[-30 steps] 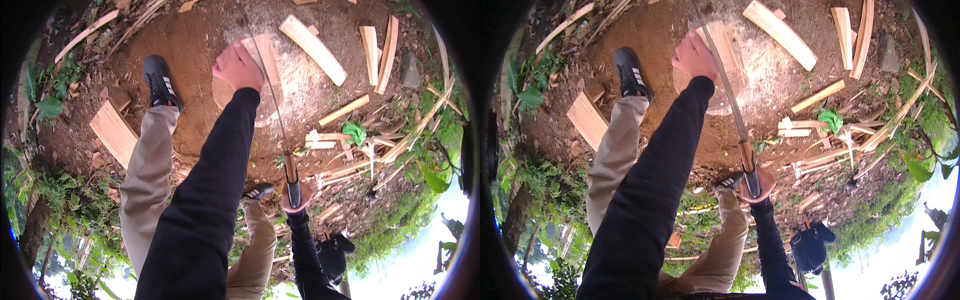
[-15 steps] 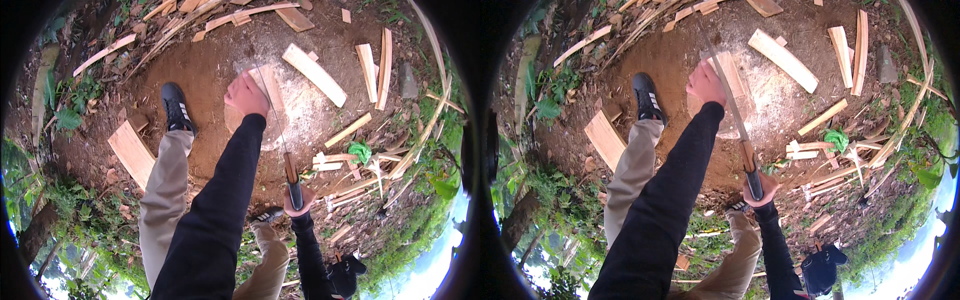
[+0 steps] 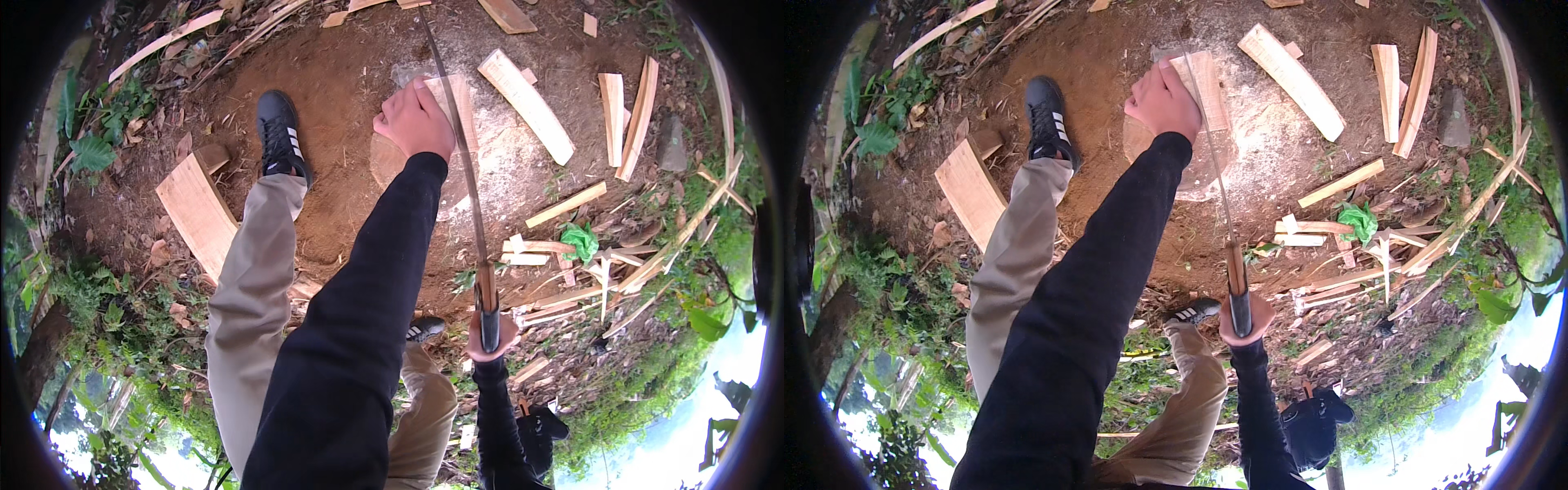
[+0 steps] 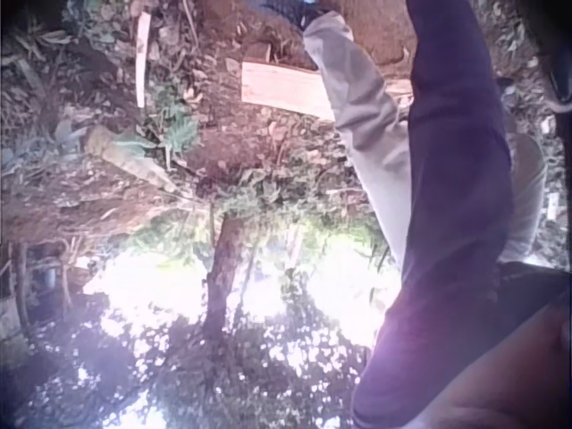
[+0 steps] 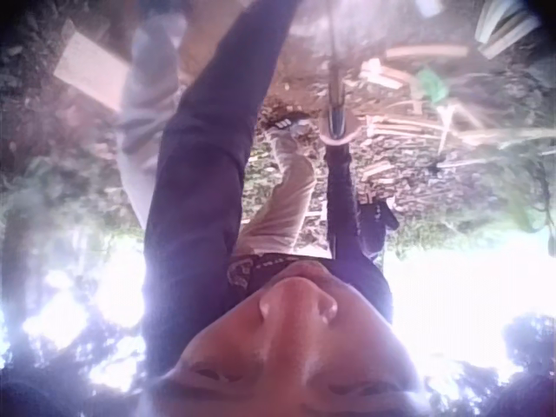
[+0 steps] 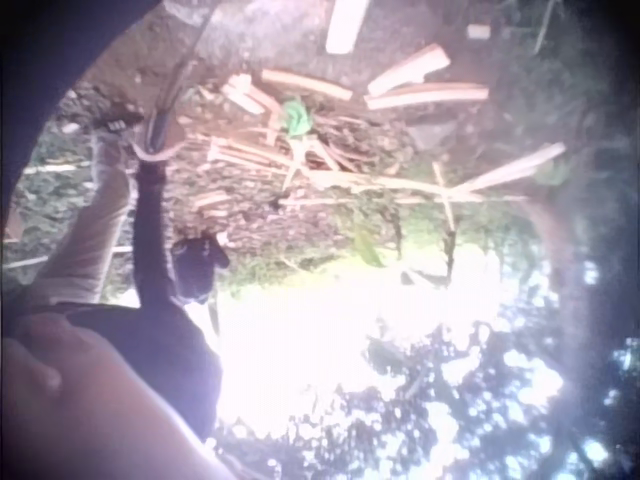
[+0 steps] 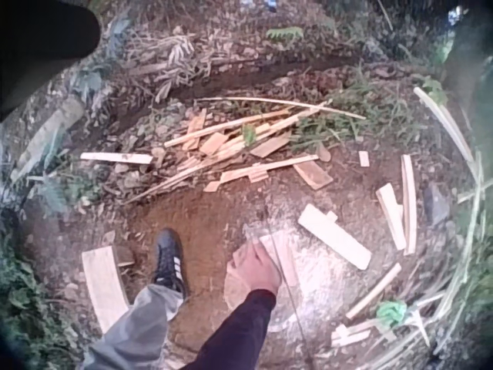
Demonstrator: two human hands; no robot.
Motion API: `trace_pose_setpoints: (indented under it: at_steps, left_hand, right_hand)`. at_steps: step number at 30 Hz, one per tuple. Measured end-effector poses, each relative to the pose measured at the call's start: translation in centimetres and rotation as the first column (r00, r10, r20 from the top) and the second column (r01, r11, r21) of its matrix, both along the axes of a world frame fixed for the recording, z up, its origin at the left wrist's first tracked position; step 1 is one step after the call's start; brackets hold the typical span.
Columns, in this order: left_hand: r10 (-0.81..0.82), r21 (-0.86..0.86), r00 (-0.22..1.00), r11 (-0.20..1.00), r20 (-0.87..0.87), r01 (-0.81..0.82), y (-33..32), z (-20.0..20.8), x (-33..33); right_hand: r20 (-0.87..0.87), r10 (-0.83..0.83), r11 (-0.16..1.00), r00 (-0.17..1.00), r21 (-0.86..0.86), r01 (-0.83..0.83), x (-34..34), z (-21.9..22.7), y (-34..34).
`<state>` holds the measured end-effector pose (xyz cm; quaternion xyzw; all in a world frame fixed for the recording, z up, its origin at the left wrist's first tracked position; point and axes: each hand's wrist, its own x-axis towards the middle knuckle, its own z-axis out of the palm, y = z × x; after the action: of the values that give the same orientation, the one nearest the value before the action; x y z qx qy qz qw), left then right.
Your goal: The person uses a machete to repeatedly strike and split a small piece of wood placed on a flat rock. The person holds the wood steady with one hand while swinging the machete with the other to produce thin wood shavings and smaller pieces.
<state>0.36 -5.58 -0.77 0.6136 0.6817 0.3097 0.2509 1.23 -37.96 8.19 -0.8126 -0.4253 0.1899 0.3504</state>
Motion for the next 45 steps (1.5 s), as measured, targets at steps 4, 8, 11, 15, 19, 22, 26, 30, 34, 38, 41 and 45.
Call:
trace_pose_setpoints:
  at_steps: [4,8,11,15,19,22,26,30,34,38,41,45]
  left_hand:
    - [0.011,0.016,1.0,1.0,0.021,-0.011,-0.3,0.3,0.1]
    - [-0.006,-0.005,1.0,1.0,0.027,0.006,-0.2,0.4,0.2]
    - [0.018,0.005,1.0,1.0,0.009,-0.018,-0.1,0.0,0.1]
    - [0.007,-0.018,1.0,1.0,0.028,-0.006,-0.2,0.1,0.0]
    - [-0.004,0.033,0.999,0.999,0.038,0.003,0.0,-0.2,0.2]
    - [-0.002,-0.007,1.0,1.0,-0.005,0.002,-0.4,-0.3,-0.2]
    - [-0.003,0.038,1.0,0.999,0.025,0.002,0.3,-0.3,0.6]
    - [-0.009,-0.024,0.999,1.0,-0.038,0.008,-0.3,-0.1,-0.1]
    - [0.004,-0.006,1.0,1.0,-0.025,-0.004,-0.1,0.4,0.1]
    - [0.02,0.018,1.0,1.0,-0.009,-0.02,0.0,0.0,0.0]
    - [-0.007,0.006,1.0,1.0,-0.007,0.007,1.0,0.0,0.5]
    - [0.027,0.051,0.999,0.998,-0.017,-0.026,-0.1,-0.2,0.2]
  right_hand:
    - [-0.068,-0.073,0.997,0.995,0.003,0.073,-0.1,-0.8,1.3]
    - [-0.106,-0.021,0.996,0.994,0.083,0.03,0.2,-2.0,3.7]
    - [-0.049,-0.135,0.99,0.99,0.033,0.137,-1.5,-0.5,0.9]
    - [-0.071,-0.068,0.996,0.995,0.045,0.071,-1.0,0.4,1.3]
    - [-0.076,-0.023,0.999,0.997,0.044,0.026,-1.3,-0.8,1.3]
    - [-0.061,-0.049,0.999,0.997,0.0,0.049,-0.8,0.1,0.5]
    - [-0.032,-0.094,0.995,0.995,-0.014,0.094,-0.7,0.1,-1.0]
    - [-0.219,-0.054,0.997,0.974,0.048,0.066,-0.2,1.0,4.1]
    - [-0.148,-0.077,0.997,0.986,-0.01,0.076,-1.0,1.3,1.3]
    - [-0.093,-0.058,0.998,0.994,-0.021,0.056,-0.6,2.2,2.2]
    - [-0.214,-0.094,0.995,0.972,0.007,0.098,0.3,1.2,4.1]
    - [-0.083,-0.058,0.998,0.995,-0.032,0.055,-0.6,3.4,1.1]
